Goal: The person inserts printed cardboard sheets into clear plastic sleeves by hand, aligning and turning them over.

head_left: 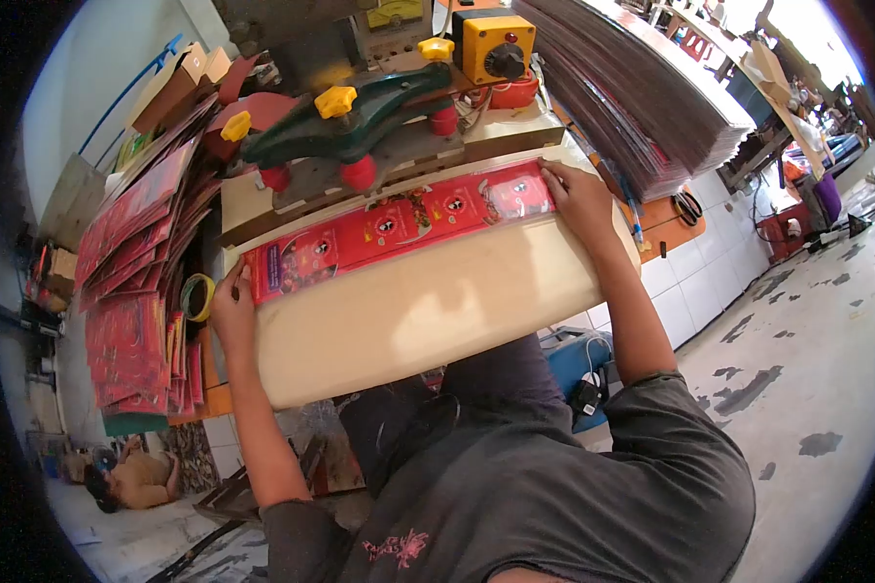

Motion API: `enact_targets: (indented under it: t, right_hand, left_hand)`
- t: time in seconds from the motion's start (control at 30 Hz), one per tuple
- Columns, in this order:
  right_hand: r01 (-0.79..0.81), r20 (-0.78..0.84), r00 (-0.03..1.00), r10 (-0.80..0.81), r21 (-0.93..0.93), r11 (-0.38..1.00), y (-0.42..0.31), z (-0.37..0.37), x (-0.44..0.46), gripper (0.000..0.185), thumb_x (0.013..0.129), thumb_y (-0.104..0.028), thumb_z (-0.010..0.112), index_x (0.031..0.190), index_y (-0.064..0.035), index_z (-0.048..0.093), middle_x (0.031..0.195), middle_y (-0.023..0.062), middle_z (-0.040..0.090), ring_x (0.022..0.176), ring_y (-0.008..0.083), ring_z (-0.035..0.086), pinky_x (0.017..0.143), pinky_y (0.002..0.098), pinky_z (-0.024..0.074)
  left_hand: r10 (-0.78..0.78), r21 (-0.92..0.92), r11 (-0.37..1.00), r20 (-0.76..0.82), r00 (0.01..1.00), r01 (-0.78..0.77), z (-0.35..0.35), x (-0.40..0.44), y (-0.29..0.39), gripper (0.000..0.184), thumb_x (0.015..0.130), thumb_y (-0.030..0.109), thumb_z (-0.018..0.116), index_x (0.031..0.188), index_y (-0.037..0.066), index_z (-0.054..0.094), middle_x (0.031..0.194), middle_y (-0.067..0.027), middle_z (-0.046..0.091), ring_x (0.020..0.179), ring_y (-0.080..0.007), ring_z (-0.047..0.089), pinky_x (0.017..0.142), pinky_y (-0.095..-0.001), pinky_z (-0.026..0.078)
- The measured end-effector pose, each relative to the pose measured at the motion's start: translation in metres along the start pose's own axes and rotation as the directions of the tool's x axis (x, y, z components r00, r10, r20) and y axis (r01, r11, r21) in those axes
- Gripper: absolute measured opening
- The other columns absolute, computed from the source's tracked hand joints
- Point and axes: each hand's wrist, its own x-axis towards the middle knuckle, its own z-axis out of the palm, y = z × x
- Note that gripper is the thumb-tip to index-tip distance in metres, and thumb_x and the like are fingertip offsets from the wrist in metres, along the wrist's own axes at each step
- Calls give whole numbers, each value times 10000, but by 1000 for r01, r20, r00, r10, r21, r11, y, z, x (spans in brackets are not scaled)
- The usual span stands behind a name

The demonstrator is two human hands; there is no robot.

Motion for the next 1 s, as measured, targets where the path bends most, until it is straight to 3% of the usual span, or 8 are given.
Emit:
enact_targets:
  t: [0.2, 0.23, 0.33, 0.53, 0.7, 0.8, 0.87, 1.0]
  right_hand:
    - [58, -96, 995, -31, 301, 952, 3, 0, 1, 272, 985, -286, 661, 1179, -128, 769, 996, 186, 749, 815, 328, 718, 749, 409, 541]
    - [61, -92, 995, -37, 263, 963, 0, -4, 2, 260, 984, -169, 692, 1217, -68, 749, 1019, 127, 787, 780, 148, 706, 707, 283, 528]
    - [36, -85, 996, -3, 388, 921, -3, -7, 1, 266, 988, -162, 686, 1234, -85, 749, 846, 50, 732, 658, 67, 547, 612, 253, 445]
    - [-97, -11, 994, 112, 414, 905, -15, -21, -3, 298, 982, -192, 698, 1265, -112, 743, 662, -53, 396, 614, 56, 363, 549, 264, 315]
    - [-55, -31, 997, 76, 430, 901, -12, -27, -11, 366, 988, -200, 692, 1342, -106, 690, 691, -59, 356, 631, 59, 361, 562, 259, 310]
    - [-54, -36, 996, 76, 424, 904, -11, -38, -24, 420, 993, -177, 685, 1404, -106, 637, 722, -56, 384, 648, 55, 374, 577, 249, 324]
    - [-68, -28, 996, 87, 409, 910, -4, -42, -36, 445, 994, -164, 682, 1429, -107, 612, 734, -54, 395, 656, 53, 382, 584, 244, 333]
    - [-38, -47, 997, 63, 410, 912, 15, -49, -43, 433, 992, -143, 684, 1418, -106, 614, 721, -33, 445, 653, 65, 420, 609, 244, 389]
  left_hand:
    - [-101, 34, 994, -2, 995, 101, -5, -4, 18, 369, 1040, 271, 597, 1298, 27, 699, 1115, -235, 734, 985, -263, 711, 895, -348, 517]
    - [-77, -6, 997, -17, 997, 77, -3, -4, 13, 382, 1040, 291, 605, 1303, 29, 697, 1112, -226, 740, 980, -245, 706, 896, -347, 515]
    - [-76, -55, 996, -33, 997, 75, 1, 0, 4, 400, 1038, 315, 620, 1304, 26, 696, 1116, -206, 748, 978, -220, 698, 904, -346, 513]
    - [-107, -129, 986, -16, 994, 104, -2, -1, 2, 391, 1029, 290, 643, 1302, 16, 696, 1138, -184, 752, 983, -188, 682, 930, -327, 507]
    - [-41, -158, 987, -53, 998, 32, -6, -5, -1, 400, 1020, 246, 663, 1335, 0, 667, 1103, -151, 757, 970, -133, 670, 900, -289, 510]
    - [-300, -90, 952, -66, 951, 294, -17, -21, 11, 392, 1011, 212, 681, 1320, -28, 653, 1039, -82, 743, 930, -98, 655, 857, -250, 505]
    - [-346, -647, 709, 29, 938, 282, -23, -40, 14, 318, 1003, 188, 698, 1251, -8, 661, 987, -12, 705, 890, -77, 640, 816, -233, 504]
    - [-406, -841, 414, 171, 898, 347, -37, -73, 27, 186, 1012, 181, 688, 1124, 34, 673, 1002, 3, 693, 877, -80, 637, 812, -246, 521]
